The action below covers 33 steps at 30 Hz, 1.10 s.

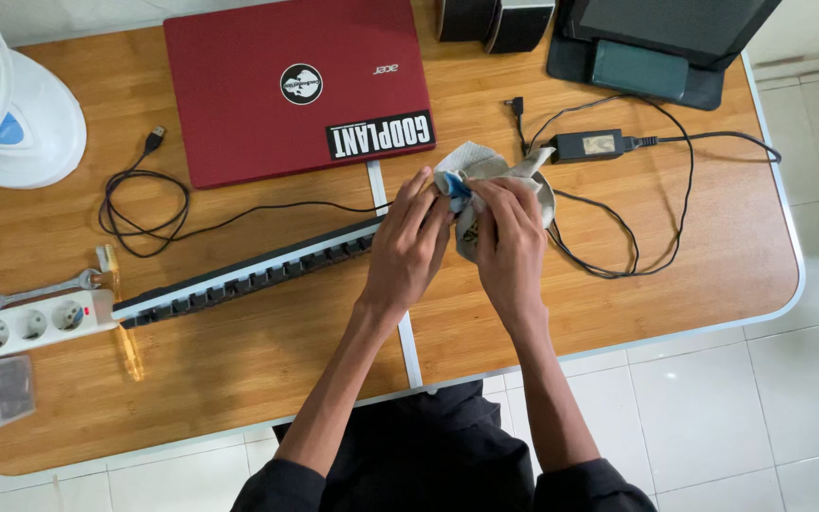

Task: The person wipes a black computer keyboard with a cloth, cleaning the keys and the top surface. They then flip the keyboard over and wipe the underside.

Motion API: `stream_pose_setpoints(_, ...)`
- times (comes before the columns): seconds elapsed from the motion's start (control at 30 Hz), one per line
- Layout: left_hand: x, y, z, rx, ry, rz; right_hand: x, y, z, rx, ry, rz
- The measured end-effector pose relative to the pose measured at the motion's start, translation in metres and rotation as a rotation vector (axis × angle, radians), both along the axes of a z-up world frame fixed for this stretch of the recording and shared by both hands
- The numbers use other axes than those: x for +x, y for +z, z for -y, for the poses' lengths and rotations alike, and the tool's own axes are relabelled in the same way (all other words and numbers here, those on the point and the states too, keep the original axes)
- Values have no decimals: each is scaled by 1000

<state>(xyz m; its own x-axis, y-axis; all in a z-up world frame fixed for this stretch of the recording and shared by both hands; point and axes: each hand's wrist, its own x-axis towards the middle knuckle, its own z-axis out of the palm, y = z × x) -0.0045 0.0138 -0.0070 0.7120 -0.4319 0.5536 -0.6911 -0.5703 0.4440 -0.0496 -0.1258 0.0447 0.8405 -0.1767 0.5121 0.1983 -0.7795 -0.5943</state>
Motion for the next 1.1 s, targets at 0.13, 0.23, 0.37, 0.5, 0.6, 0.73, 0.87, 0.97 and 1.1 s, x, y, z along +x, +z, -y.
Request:
stream_pose_setpoints(0.13,-6,12,-16,48,109,-22,4,6,-6,-64,-14,-40)
stream_pose_setpoints(0.23,-7,14,-49,112,263,22,1,5,-8,-96,-21,-49)
stream_pose_setpoints(0.37,-27,8,-99,213,416,-56,4,0,-13,-78,-25,-35)
stream_pose_setpoints(0.5,-33,-8,-109,260,411,19,1,-6,-23,-41,5,-17)
stream_pose_setpoints(0.6,-26,-18,-111,171,315,-51,-1,-9,-30,5,42,-4)
stream_pose_setpoints(0.73,-11,-24,-112,222,275,-56,7,-8,-46,81,116,17)
stream_pose_setpoints(0.87,3,-29,-116,161,241,30,6,-1,-62,158,104,-30)
stream_pose_setpoints(0.97,8,-30,-119,185,215,-8,7,3,-73,196,175,4)
stream_pose_setpoints(1.1,15,-29,-120,284,242,-189,14,-3,-92,178,270,-90)
